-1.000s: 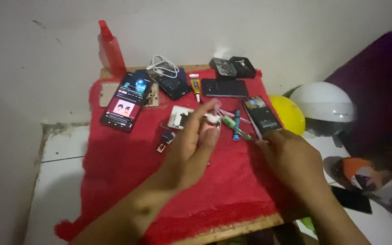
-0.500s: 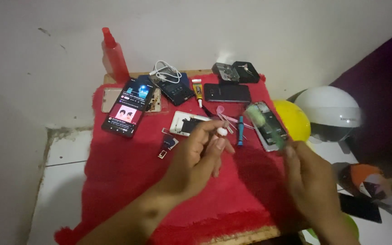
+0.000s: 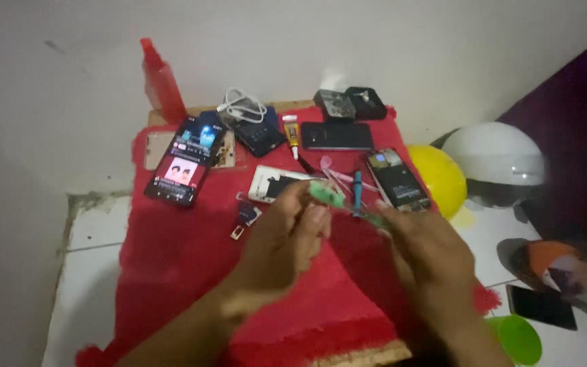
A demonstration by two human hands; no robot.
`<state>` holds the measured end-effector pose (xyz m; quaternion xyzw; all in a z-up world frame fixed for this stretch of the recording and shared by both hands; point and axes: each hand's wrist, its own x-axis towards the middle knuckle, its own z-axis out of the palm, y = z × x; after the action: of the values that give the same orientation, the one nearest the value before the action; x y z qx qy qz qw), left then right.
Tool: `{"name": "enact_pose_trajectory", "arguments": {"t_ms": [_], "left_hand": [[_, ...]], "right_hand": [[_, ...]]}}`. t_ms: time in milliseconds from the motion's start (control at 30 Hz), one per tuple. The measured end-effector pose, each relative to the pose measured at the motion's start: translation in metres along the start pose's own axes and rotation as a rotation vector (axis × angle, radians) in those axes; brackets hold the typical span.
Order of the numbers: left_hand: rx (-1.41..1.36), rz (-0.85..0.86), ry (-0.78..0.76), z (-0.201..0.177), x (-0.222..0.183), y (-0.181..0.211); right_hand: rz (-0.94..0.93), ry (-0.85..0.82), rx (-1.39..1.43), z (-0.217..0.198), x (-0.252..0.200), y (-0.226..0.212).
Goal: Inspecting and manipulating a small circuit board using a handheld inspection light and tweezers on a repair bench.
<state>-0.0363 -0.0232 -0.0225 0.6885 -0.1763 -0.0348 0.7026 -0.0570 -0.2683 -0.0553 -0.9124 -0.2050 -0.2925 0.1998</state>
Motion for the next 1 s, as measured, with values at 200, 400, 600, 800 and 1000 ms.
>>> {"name": "enact_pose_trajectory", "arguments": {"t_ms": [200, 400, 600, 800, 1000], "left_hand": [[-0.015, -0.126, 0.034, -0.005, 0.002, 0.019], [-0.196, -0.041, -0.003, -0.005, -0.005, 0.008], [0.253, -0.096, -0.019, -0.003, -0.002, 0.014], [0.120, -0.051, 0.024, 0.001, -0.003, 0.010], [0.228, -0.033, 0.059, -0.002, -0.003, 0.016]], "right_hand": [[0.285, 0.004, -0.082, 0.006, -0.003, 0.008], [0.361, -0.244, -0.121, 0.011, 0.002, -0.007], [0.105, -0.008, -0.055, -0.002, -0.002, -0.023], [0.228, -0.088, -0.093, 0.006, -0.009, -0.020], [0.499, -0.299, -0.010, 0.008, 0.000, -0.023]]}}
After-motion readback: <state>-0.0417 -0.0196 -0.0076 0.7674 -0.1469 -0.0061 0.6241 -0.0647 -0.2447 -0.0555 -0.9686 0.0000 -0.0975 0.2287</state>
